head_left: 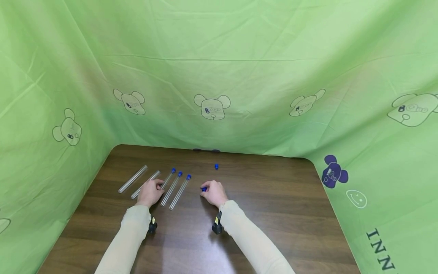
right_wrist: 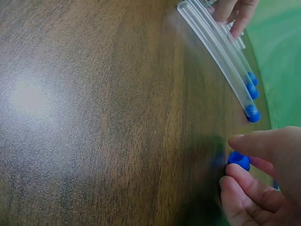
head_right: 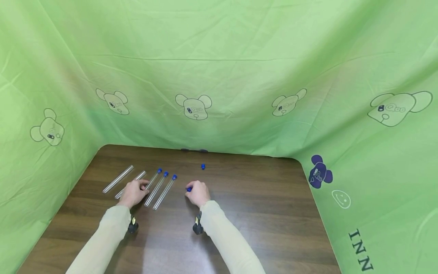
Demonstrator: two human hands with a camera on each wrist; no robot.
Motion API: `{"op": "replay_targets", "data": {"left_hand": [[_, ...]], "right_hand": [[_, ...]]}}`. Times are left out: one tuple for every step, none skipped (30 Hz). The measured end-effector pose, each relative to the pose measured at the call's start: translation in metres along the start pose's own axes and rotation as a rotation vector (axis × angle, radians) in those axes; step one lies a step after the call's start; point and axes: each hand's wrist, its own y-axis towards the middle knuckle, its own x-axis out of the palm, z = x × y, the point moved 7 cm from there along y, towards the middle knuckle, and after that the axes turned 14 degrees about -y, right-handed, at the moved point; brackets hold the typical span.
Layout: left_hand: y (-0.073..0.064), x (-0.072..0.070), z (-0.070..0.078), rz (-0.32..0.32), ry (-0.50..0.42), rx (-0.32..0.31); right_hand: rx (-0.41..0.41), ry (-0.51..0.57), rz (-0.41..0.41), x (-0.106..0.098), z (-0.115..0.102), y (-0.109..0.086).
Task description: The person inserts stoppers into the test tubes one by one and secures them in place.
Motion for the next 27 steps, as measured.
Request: {"op": "replay_targets", "data": {"left_hand": [[0.0, 0.0, 0.0, -0.001, 0.0, -0.004], [0.0, 0.0, 0.0, -0.002, 0.001, -0.007], [0.0, 0.0, -0.001, -0.002, 0.001, -0.01], [0.0, 0.0, -0.001, -0.003, 0.001, -0.011], [-0.001, 0.0, 0.0, -0.003, 0.001, -0.009], [-0.001, 0.0, 0.001, -0.004, 0.0, -0.008], [-0.001, 0.0, 0.001, -0.005, -0.001, -0.006], [-0.002, -0.001, 0.001, -0.004, -0.001, -0.006], [-0.002, -0.001, 0.002, -0.004, -0.003, -0.006], [-0.002, -0.001, 0.003, -0.004, -0.004, -0.005], [-0.003, -0.001, 0.004, -0.003, -0.005, -0.005], [-0.003, -0.001, 0.004, -0.003, -0.006, -0.006], [-0.003, -0.001, 0.004, -0.002, -0.006, -0.007], [-0.003, -0.001, 0.004, -0.003, -0.008, -0.008], [-0.003, -0.001, 0.004, -0.003, -0.011, -0.007], [-0.002, -0.001, 0.004, -0.003, -0.014, -0.009], [-0.002, -0.001, 0.004, -0.003, -0.017, -0.009], [-0.002, -0.001, 0.004, -0.003, -0.019, -0.008], [-0.002, -0.001, 0.004, -0.002, -0.021, -0.008], [-0.002, -0.001, 0.004, -0.002, -0.025, -0.008], [-0.002, -0.002, 0.004, -0.002, -0.028, -0.009], [-0.001, -0.002, 0.004, -0.002, -0.029, -0.009], [-0.001, -0.002, 0.003, -0.002, -0.03, -0.008], [-0.001, -0.002, 0.003, -0.002, -0.032, -0.008], [-0.001, -0.002, 0.003, -0.002, -0.033, -0.011], [-0.001, -0.002, 0.002, -0.001, -0.033, -0.01], [-0.001, -0.003, 0.001, 0.001, -0.034, -0.01]], "right_hand": [[-0.002, -0.001, -0.001, 0.0, 0.0, 0.0], [-0.004, -0.001, -0.001, 0.0, 0.0, 0.0], [-0.008, -0.003, 0.001, 0.0, -0.001, -0.001], [-0.012, -0.005, 0.002, 0.0, -0.001, -0.001], [-0.015, -0.005, 0.003, 0.0, -0.001, -0.001], [-0.015, -0.006, 0.005, 0.0, -0.001, -0.002], [-0.014, -0.005, 0.007, -0.001, -0.001, -0.002], [-0.014, -0.004, 0.01, -0.001, -0.001, -0.002], [-0.011, -0.001, 0.011, -0.001, 0.0, -0.002], [-0.009, 0.004, 0.014, -0.001, 0.0, -0.002], [-0.006, 0.008, 0.016, -0.001, 0.001, -0.002], [-0.003, 0.012, 0.018, -0.001, 0.001, -0.002], [-0.004, 0.016, 0.022, -0.001, 0.002, -0.001], [-0.004, 0.02, 0.024, -0.002, 0.002, -0.001], [-0.002, 0.023, 0.027, -0.002, 0.003, -0.001], [-0.001, 0.027, 0.029, -0.001, 0.004, -0.001], [0.002, 0.032, 0.03, -0.001, 0.005, -0.001], [0.004, 0.037, 0.031, -0.001, 0.005, -0.002], [0.005, 0.043, 0.034, -0.001, 0.006, -0.002], [0.008, 0.05, 0.036, -0.001, 0.007, -0.002], [0.011, 0.053, 0.038, -0.001, 0.008, -0.002], [0.013, 0.057, 0.041, -0.002, 0.008, -0.002], [0.015, 0.059, 0.045, -0.002, 0.009, -0.003], [0.015, 0.06, 0.048, -0.003, 0.009, -0.003], [0.016, 0.057, 0.051, -0.003, 0.01, -0.003], [0.017, 0.055, 0.054, -0.004, 0.01, -0.003], [0.017, 0.052, 0.057, -0.004, 0.01, -0.003]]}}
